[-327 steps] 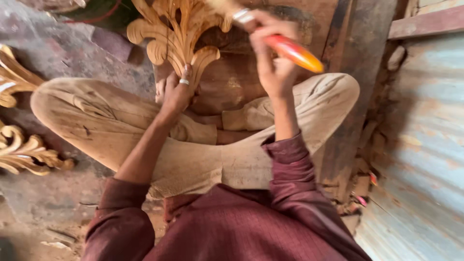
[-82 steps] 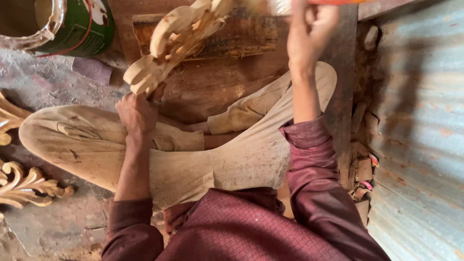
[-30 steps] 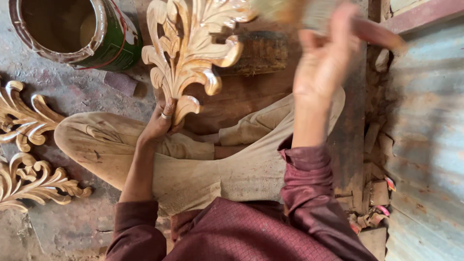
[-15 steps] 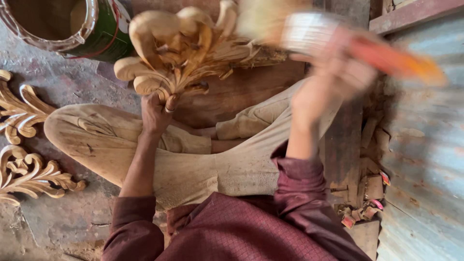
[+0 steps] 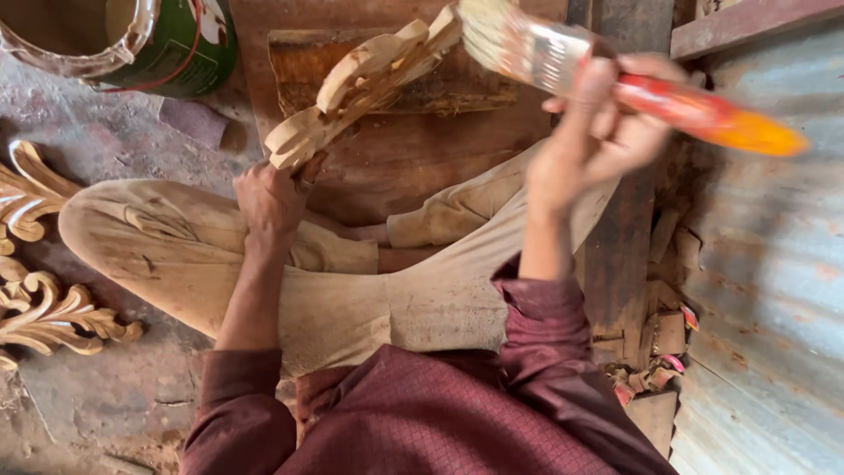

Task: The person sits cross-legged and uses a paintbrush to apply a brown finish to a carved wooden ornament. They repeatedly dip the brush into a paint can and coat the intricate details of the wood piece.

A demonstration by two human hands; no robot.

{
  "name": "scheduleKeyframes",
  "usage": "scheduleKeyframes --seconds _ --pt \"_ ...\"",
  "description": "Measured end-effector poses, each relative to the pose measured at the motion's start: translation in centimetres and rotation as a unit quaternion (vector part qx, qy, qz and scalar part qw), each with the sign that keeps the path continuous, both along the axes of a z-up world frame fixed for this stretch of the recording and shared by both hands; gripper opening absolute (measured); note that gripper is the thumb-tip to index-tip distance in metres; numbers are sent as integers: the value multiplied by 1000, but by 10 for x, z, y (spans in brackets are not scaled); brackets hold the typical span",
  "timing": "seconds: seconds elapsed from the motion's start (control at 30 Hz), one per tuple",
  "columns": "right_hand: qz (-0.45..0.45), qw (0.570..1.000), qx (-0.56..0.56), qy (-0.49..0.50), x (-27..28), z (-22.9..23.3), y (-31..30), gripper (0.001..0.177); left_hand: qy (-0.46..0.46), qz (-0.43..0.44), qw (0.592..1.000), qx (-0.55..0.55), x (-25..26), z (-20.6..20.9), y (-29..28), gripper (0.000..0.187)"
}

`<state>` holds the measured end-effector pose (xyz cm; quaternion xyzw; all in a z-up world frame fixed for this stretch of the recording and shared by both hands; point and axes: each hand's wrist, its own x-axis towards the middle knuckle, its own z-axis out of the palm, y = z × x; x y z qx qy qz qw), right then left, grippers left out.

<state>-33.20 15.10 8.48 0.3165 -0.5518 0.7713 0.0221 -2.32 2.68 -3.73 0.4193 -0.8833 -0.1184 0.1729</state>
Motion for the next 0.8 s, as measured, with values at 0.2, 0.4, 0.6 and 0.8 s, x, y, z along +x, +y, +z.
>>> scheduleKeyframes --seconds 0.2,0.4,0.6,0.8 --pt "43 984 131 117 13 -32 -25 16 -3 7 1000 -17 7 -17 -3 37" --pt "76 981 110 140 13 -19 -18 17 -2 7 1000 -6 3 -17 -1 29" --pt "2 974 171 146 11 -16 -14 14 32 16 999 35 -1 -2 4 42" --pt "25 998 24 -61 -30 -56 -13 18 -20 27 999 -3 2 -12 -2 43"
